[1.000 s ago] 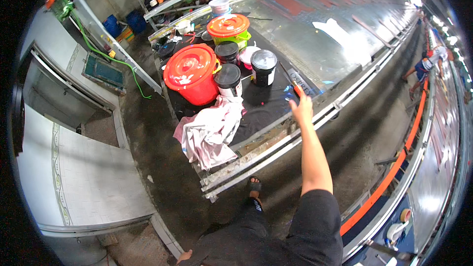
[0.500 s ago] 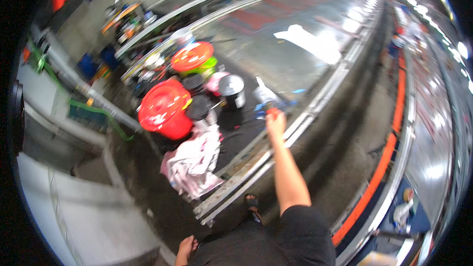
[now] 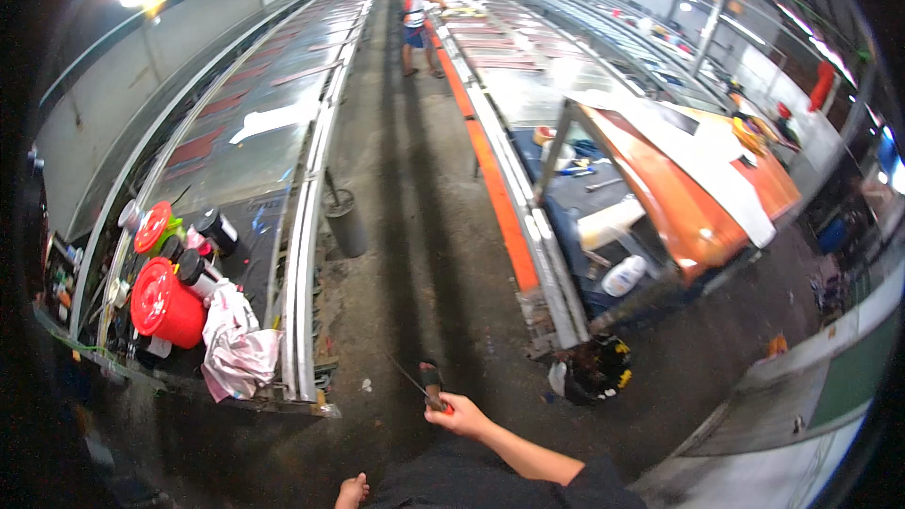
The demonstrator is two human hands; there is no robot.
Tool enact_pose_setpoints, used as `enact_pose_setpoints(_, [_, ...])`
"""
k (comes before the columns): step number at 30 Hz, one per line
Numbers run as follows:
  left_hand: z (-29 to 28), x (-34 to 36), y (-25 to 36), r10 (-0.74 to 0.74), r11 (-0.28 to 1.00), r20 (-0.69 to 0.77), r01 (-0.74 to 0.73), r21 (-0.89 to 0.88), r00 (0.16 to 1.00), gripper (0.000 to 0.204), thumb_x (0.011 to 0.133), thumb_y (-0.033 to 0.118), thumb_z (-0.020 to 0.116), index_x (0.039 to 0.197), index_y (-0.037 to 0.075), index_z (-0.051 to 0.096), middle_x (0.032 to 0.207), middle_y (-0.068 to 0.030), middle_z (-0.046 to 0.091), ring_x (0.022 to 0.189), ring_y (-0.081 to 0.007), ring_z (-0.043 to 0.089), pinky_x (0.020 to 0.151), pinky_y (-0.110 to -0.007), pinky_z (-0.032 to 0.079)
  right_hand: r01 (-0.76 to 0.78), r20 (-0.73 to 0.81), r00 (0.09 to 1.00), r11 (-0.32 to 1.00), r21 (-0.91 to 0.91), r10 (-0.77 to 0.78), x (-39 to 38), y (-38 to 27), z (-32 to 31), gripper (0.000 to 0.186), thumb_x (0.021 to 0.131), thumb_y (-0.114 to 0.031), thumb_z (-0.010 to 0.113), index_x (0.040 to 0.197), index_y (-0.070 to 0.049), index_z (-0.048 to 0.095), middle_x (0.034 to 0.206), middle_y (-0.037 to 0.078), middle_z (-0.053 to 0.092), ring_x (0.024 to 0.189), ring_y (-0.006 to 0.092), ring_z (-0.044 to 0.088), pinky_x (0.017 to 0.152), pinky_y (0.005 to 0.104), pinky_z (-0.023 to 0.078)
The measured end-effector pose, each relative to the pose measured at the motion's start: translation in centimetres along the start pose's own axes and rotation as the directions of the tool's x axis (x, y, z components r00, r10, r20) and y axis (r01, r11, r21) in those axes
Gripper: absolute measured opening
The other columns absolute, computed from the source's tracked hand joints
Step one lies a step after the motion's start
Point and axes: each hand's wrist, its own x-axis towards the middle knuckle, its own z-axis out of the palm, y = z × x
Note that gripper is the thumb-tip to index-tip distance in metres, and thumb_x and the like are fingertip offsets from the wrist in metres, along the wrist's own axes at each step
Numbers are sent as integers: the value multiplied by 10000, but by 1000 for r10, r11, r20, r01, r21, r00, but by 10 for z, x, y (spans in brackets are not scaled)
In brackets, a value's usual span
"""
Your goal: The person uses a screwdriver to loosen screws on a window frame, then applies a white paste to the frame using a putty knife and spreads it evenly.
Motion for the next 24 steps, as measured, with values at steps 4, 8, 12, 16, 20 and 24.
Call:
enact_pose_setpoints(4, [46,-74,85,499,866,244,-470,-171,831,397,1013,421,616,1014,37,717,843,-65,716,702,-154,650,640,-321,527,-199,-223,960,973,-117,169,-140,16,-32,321,890,-325,760,1080,-72,706,783,7,649,686,111,585,650,288,476])
enact_pose_setpoints(8, [109,-234,194,749,662,354,-595,-456,560,410,1053,370,565,1305,48,604,1070,-78,703,889,-167,678,823,-322,556,-175,-312,950,872,-457,27,-226,38,-60,488,850,-433,738,1187,-81,700,944,137,736,870,288,709,807,391,540])
enact_pose_setpoints(12, [213,-339,229,839,541,414,-620,-567,354,337,1063,272,564,1292,25,583,1061,-89,698,906,-189,688,810,-322,561,-217,-383,924,841,-495,13,-305,64,-108,606,833,-487,739,1251,-52,677,1011,173,740,945,342,715,838,417,545])
enact_pose_setpoints(16, [331,-413,220,831,556,441,-468,-687,339,233,1053,209,584,1183,16,587,1011,-102,697,888,-200,694,797,-346,578,-258,-538,842,907,-333,42,-390,95,-175,628,821,-510,772,1222,-34,682,864,123,738,785,255,731,816,386,551])
enact_pose_setpoints(20, [462,-464,182,768,636,521,-345,-690,373,178,1045,220,599,1071,44,605,982,-83,682,882,-194,677,793,-359,576,-252,-631,768,957,-144,107,-499,126,-252,489,843,-357,806,1158,-1,691,822,77,728,716,169,715,741,320,550])
enact_pose_setpoints(24, [568,-514,171,713,698,528,-398,-595,461,235,1001,270,676,1097,57,660,882,-24,630,783,-152,618,790,-363,578,-237,-744,667,943,-235,-18,-586,111,-320,483,837,-352,822,1130,11,697,803,62,703,754,150,680,700,310,537])
